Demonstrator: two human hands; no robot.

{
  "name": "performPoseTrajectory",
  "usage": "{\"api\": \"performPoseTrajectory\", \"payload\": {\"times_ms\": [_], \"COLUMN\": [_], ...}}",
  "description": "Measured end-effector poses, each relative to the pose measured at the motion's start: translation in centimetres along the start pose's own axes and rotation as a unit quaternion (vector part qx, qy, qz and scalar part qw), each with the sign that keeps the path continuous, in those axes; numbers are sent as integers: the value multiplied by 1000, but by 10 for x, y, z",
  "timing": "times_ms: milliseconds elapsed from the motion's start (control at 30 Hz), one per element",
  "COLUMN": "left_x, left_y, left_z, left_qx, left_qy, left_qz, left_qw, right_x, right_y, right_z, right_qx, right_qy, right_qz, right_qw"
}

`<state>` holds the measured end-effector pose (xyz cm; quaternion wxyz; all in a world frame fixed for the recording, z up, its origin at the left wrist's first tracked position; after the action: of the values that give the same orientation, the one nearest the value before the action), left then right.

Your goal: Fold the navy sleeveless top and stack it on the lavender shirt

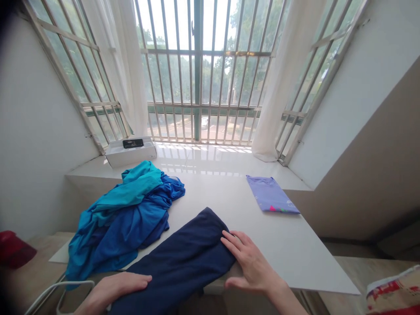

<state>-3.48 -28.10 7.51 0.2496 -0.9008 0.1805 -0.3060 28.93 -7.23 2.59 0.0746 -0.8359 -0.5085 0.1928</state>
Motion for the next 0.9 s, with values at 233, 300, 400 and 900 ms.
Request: {"api": "performPoseTrajectory", "payload": {"times_ms": [233,300,400,900], "left_x": [-20,-15,-7,-62], "left_y": [-21,-38,-60,-156], "left_z": [-30,-34,-38,10], "left_qx": [72,58,64,114], "left_qy": [22,54,92,231], "left_qz": [-206,-226,-239,-335], "left_qw": [976,971,964,906], "right_x": [-30,-34,-37,44], "right_y": [41,45,48,3], "right_z": [11,11,6,-80], "right_qx": [160,189,214,226], "right_qy": [45,39,19,-342], "right_qz": [-25,-29,-30,336], "right_qw": [986,981,976,848]}}
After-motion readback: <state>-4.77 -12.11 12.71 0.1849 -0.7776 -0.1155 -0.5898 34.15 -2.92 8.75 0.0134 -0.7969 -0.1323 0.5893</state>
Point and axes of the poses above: each hand's wrist, its own y-axis away from the middle knuckle, its own z-axis out of the palm, x = y × z, the point moved 4 cm from there along -y, towards the middle knuckle, and after that the axes turned 10 degrees about x, right-handed, at the moved point
